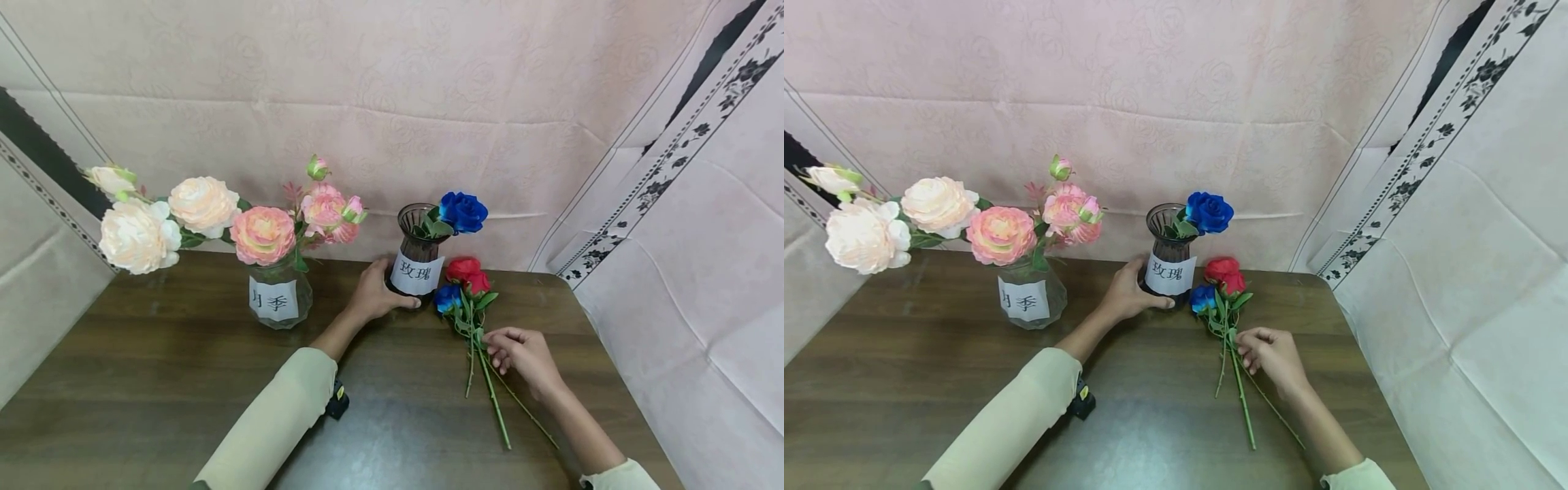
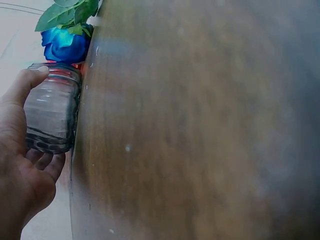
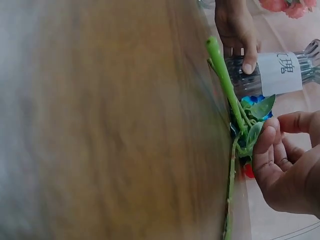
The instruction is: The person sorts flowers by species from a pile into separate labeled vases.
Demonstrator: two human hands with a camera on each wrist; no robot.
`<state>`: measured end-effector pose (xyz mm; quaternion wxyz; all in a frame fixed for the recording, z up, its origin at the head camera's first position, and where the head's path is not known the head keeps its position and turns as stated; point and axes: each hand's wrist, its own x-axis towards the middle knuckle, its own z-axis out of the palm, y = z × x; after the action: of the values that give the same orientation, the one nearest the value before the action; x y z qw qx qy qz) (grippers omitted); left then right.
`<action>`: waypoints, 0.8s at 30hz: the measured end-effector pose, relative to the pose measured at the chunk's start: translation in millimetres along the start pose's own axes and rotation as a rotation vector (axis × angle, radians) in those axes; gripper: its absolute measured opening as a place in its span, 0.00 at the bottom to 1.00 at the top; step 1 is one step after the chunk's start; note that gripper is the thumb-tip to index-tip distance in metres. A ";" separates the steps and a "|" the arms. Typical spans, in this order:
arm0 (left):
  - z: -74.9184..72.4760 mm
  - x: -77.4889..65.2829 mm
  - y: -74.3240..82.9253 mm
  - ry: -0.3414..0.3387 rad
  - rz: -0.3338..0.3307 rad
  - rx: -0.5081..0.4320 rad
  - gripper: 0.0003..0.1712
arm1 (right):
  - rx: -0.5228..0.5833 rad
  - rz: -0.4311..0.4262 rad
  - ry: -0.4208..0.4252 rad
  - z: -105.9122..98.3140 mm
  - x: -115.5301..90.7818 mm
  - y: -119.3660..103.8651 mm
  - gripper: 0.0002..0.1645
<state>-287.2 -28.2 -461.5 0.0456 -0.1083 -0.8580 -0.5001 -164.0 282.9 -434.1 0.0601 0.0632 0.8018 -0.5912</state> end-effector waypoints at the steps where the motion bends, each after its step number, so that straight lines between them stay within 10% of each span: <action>1: 0.0 0.1 -0.1 0.001 0.004 -0.003 0.57 | -0.018 -0.002 -0.004 1.1 -1.2 0.0 0.16; 15: 1.9 5.5 -10.8 0.015 0.056 -0.034 0.58 | -0.307 -0.002 -0.011 19.1 0.8 -3.8 0.15; 24: -1.4 2.2 -4.8 0.001 0.036 -0.018 0.57 | -0.225 0.029 -0.020 25.0 -0.5 -6.9 0.12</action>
<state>-290.5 -31.4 -464.4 0.0542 -0.1241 -0.8513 -0.5069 -164.2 257.0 -434.9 0.0833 0.0618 0.8614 -0.4971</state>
